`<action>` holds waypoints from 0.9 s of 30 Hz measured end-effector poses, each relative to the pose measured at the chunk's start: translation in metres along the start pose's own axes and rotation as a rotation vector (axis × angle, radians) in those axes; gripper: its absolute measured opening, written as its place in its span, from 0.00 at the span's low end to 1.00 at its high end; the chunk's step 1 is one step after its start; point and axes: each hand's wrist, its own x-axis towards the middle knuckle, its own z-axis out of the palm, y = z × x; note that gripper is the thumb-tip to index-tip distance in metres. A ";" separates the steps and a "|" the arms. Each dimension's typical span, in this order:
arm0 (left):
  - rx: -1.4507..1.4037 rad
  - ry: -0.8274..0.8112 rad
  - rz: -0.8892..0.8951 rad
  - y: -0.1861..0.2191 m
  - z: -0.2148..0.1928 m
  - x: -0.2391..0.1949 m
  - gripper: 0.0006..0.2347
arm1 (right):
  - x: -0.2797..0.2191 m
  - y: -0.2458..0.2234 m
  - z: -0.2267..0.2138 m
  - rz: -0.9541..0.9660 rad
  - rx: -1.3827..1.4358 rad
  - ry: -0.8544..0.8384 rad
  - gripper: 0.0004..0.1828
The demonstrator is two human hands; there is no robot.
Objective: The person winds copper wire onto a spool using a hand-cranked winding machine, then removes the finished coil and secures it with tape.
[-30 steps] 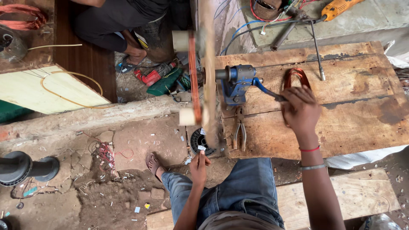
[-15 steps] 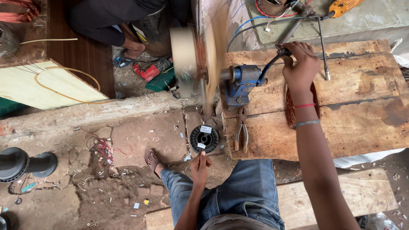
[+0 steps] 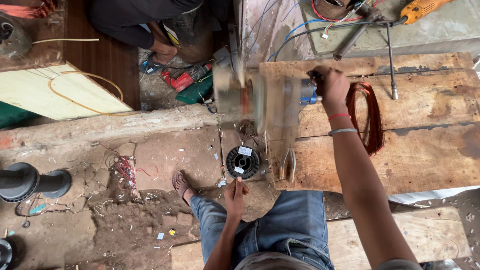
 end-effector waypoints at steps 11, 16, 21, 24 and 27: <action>0.036 0.043 0.008 -0.001 0.001 -0.003 0.22 | -0.117 -0.017 -0.026 -0.149 0.187 0.058 0.07; 0.038 0.043 0.022 0.000 0.002 -0.006 0.22 | -0.163 -0.030 -0.095 -0.208 0.198 0.100 0.10; 0.014 0.029 0.020 0.004 0.002 -0.006 0.19 | -0.181 -0.028 -0.150 -0.245 0.189 0.176 0.10; -0.017 -0.016 0.093 0.003 -0.001 -0.008 0.19 | -0.178 -0.025 -0.166 -0.232 0.243 0.257 0.07; -0.043 -0.018 0.083 -0.002 0.000 -0.008 0.19 | -0.170 -0.018 -0.175 -0.245 0.272 0.325 0.09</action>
